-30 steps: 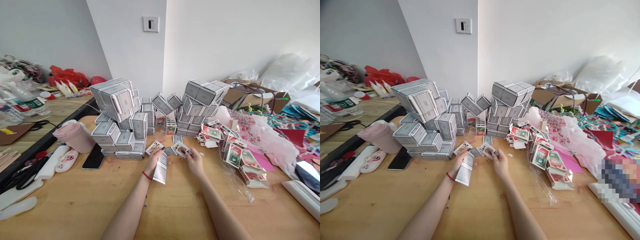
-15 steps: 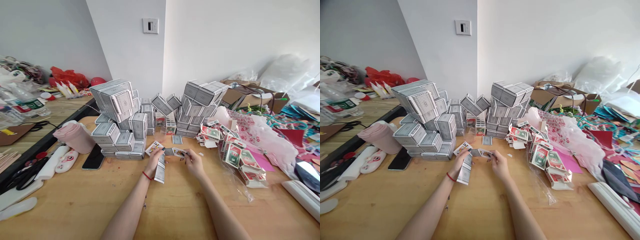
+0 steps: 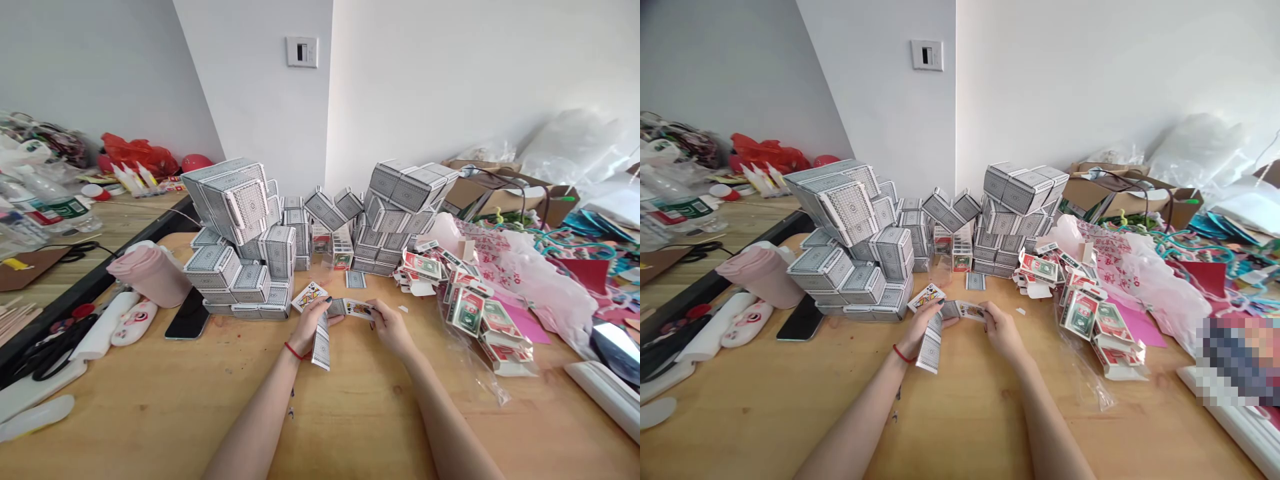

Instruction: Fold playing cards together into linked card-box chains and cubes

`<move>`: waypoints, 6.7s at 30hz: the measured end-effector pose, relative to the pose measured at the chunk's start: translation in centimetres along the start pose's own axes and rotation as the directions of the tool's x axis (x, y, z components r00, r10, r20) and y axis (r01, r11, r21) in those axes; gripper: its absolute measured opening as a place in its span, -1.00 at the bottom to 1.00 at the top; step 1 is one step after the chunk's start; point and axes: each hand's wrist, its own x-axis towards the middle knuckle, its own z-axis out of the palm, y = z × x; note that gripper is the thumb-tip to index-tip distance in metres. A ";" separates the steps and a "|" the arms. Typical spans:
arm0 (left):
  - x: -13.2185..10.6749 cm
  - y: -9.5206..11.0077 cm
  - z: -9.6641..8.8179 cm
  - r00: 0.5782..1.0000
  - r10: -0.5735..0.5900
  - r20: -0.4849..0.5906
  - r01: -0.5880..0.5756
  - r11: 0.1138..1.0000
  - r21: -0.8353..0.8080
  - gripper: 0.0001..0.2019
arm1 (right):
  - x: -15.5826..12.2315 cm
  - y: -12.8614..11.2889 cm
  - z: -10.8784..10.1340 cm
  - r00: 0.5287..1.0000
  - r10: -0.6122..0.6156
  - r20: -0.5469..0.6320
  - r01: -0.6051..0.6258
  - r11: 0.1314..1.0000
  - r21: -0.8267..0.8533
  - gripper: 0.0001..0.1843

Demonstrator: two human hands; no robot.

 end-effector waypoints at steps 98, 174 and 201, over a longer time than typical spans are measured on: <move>0.1 -1.6 0.7 0.985 0.170 -0.025 -0.153 0.933 0.327 -0.71 | 7.2 0.0 4.1 0.797 0.476 -0.370 -0.574 0.789 -0.219 -0.49; -0.6 -1.4 1.0 0.910 0.392 -0.134 -0.273 0.810 0.519 -0.60 | 0.7 -1.1 2.4 0.968 0.241 -0.076 -0.094 0.622 0.777 -0.66; -0.8 -2.3 1.0 0.917 0.399 0.016 -0.324 0.720 0.613 -0.60 | 1.0 -2.3 2.2 0.894 0.422 -0.150 -0.165 0.622 0.765 -0.61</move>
